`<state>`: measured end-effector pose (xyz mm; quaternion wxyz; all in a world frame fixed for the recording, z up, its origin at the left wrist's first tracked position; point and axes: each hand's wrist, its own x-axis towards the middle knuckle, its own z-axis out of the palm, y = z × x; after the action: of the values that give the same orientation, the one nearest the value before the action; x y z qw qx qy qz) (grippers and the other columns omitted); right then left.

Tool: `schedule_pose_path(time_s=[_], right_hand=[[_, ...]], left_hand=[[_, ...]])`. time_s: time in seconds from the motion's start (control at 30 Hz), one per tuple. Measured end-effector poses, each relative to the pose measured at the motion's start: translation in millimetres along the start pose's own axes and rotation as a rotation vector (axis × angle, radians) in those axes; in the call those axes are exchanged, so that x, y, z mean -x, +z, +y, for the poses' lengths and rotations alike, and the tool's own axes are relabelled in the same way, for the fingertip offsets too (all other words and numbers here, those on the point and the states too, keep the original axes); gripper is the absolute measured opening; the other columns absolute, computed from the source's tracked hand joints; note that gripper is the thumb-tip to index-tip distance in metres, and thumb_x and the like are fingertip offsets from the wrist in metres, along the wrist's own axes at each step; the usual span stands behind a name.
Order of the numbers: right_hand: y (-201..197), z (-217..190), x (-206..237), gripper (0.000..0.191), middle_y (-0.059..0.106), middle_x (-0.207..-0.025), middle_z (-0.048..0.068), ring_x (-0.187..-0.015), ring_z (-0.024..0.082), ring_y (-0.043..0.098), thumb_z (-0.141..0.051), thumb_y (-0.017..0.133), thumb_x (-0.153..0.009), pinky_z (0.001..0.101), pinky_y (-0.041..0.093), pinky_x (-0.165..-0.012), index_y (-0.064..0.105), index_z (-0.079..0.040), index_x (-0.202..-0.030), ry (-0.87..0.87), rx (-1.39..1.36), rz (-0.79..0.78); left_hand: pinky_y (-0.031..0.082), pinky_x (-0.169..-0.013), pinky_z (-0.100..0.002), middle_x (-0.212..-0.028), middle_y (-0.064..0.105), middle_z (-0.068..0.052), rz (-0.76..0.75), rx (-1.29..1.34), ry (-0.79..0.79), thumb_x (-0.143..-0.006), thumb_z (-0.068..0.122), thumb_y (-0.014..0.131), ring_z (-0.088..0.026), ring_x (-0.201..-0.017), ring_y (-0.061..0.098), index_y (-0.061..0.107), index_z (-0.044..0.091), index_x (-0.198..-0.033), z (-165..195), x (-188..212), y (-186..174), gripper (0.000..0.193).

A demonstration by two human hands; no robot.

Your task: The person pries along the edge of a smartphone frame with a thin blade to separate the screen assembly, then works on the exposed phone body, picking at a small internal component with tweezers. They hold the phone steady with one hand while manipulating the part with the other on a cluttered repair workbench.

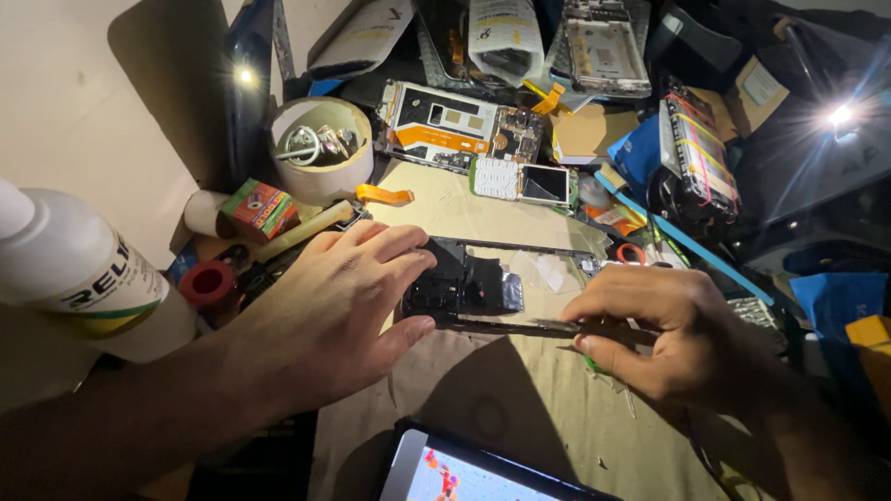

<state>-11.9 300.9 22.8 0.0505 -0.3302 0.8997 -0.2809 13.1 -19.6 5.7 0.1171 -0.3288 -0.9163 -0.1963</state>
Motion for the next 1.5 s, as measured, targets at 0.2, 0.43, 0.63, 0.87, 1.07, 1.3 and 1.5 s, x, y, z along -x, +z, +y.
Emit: schedule_pose_path(time_s=[0.2,0.43,0.63,0.87,1.07,1.3,1.5], right_hand=[[-1,0,1,0.022,0.071,-0.077,0.001,-0.063,0.010,0.068,-0.007,0.080,-0.068,0.0265,0.050,-0.053,0.077,-0.006,-0.091,-0.130,-0.032,0.006],[-7,-10,-1,0.026,0.067,-0.069,-0.001,-0.054,0.012,0.060,-0.012,0.081,-0.067,0.0289,0.045,-0.050,0.081,-0.011,-0.094,0.146,0.023,-0.105],[-8,-22,-5,0.026,0.066,-0.071,0.001,-0.054,0.012,0.059,-0.014,0.083,-0.067,0.0303,0.045,-0.049,0.081,-0.011,-0.092,0.166,0.009,-0.084],[-2,-19,-5,0.024,0.065,-0.067,-0.001,-0.059,0.011,0.059,-0.010,0.079,-0.068,0.0296,0.046,-0.054,0.079,-0.010,-0.092,0.156,-0.034,-0.076],[1,-15,-6,0.029,0.056,-0.065,0.002,-0.057,0.013,0.052,-0.011,0.080,-0.071,0.0314,0.044,-0.052,0.080,-0.014,-0.100,0.241,-0.104,-0.100],[13,-21,-8,0.033,0.060,-0.068,0.003,-0.055,0.015,0.056,-0.020,0.082,-0.072,0.0310,0.044,-0.051,0.079,-0.012,-0.104,-0.024,0.102,0.150],[22,-24,-9,0.020,0.071,-0.085,0.007,-0.071,0.021,0.070,-0.019,0.078,-0.082,0.0328,0.053,-0.060,0.078,-0.007,-0.097,-0.146,0.090,0.133]], left_hand=[[0.044,-0.091,-0.044,-0.124,0.062,-0.012,0.007,0.010,-0.001,-0.079,0.033,0.074,-0.033,-0.117,0.056,0.068,-0.002,-0.116,1,0,-1,0.051],[0.044,-0.091,-0.044,-0.123,0.062,-0.012,-0.017,0.029,-0.014,-0.079,0.033,0.074,-0.033,-0.116,0.056,0.067,-0.002,-0.116,0,4,-8,0.051],[0.043,-0.092,-0.045,-0.129,0.062,-0.013,-0.032,0.027,-0.011,-0.079,0.033,0.073,-0.033,-0.117,0.056,0.067,-0.001,-0.120,-5,4,-11,0.054],[0.043,-0.093,-0.046,-0.129,0.061,-0.015,-0.036,0.006,0.008,-0.080,0.034,0.073,-0.034,-0.120,0.055,0.067,-0.003,-0.117,-11,2,-12,0.053],[0.043,-0.093,-0.046,-0.129,0.061,-0.016,-0.039,-0.009,0.016,-0.079,0.034,0.074,-0.035,-0.119,0.055,0.067,-0.002,-0.116,-8,-2,-15,0.052],[0.044,-0.090,-0.046,-0.126,0.063,-0.014,-0.048,-0.004,-0.014,-0.077,0.033,0.075,-0.034,-0.117,0.056,0.069,0.001,-0.118,-4,-4,-13,0.053],[0.045,-0.092,-0.047,-0.125,0.063,-0.016,-0.046,-0.011,0.007,-0.075,0.032,0.078,-0.036,-0.115,0.057,0.069,-0.001,-0.116,-6,-7,-10,0.054]])
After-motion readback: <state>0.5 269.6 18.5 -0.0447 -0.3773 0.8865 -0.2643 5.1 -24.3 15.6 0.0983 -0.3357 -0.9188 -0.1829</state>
